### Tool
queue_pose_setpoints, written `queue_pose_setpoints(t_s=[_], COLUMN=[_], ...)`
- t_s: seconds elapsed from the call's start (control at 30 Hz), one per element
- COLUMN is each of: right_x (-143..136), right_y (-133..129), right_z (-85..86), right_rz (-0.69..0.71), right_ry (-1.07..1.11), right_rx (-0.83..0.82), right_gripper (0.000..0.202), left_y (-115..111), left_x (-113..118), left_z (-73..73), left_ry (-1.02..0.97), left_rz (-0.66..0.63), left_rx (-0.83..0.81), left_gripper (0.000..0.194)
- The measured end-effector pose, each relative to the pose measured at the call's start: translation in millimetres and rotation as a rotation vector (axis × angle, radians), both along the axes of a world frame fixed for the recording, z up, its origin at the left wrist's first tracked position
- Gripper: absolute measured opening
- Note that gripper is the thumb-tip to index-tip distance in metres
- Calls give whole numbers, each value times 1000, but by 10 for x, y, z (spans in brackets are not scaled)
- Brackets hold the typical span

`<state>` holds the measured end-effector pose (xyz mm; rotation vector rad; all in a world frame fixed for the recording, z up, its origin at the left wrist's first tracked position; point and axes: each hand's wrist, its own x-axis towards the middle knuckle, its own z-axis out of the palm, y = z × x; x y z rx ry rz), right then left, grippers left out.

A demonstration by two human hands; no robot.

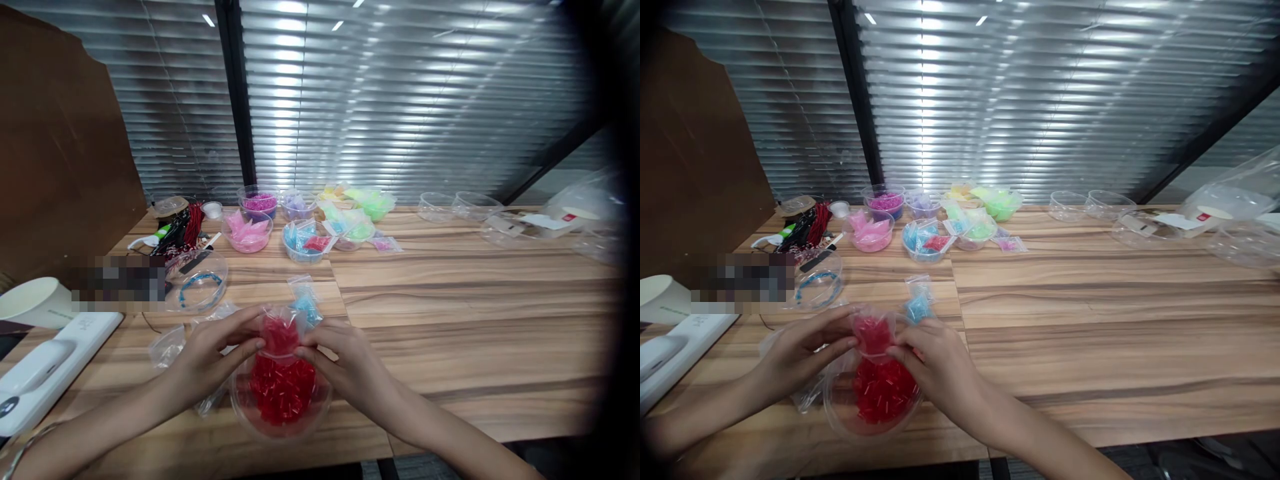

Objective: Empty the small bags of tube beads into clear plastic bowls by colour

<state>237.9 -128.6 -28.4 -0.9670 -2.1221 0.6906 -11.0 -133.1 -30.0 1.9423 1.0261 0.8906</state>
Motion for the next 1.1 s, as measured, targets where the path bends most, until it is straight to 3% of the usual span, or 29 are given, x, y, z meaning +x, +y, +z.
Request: queue_pose_setpoints(t_s=[0.13,0.27,0.53,0.87,1.1], right_x=[15,6,32,9,32], right_y=[-22,-10,53,49,23], right_z=[-1,11,14,-45,-43], right_rz=[-27,-22,100,143,119], right_ry=[33,32,8,-39,-70], right_rx=[-93,-120,-35,77,164], right_gripper=[18,18,8,13,15], left_y=[-57,-102,-93,-52,-74], left_x=[23,36,-34,-16,-1], left_z=[-75,-70,5,11,19], left_ry=[-171,-145,27,60,116], left_rz=[12,69,170,1,4], left_rx=[-118,-184,45,266,313], left_gripper=[45,23,7,16,14])
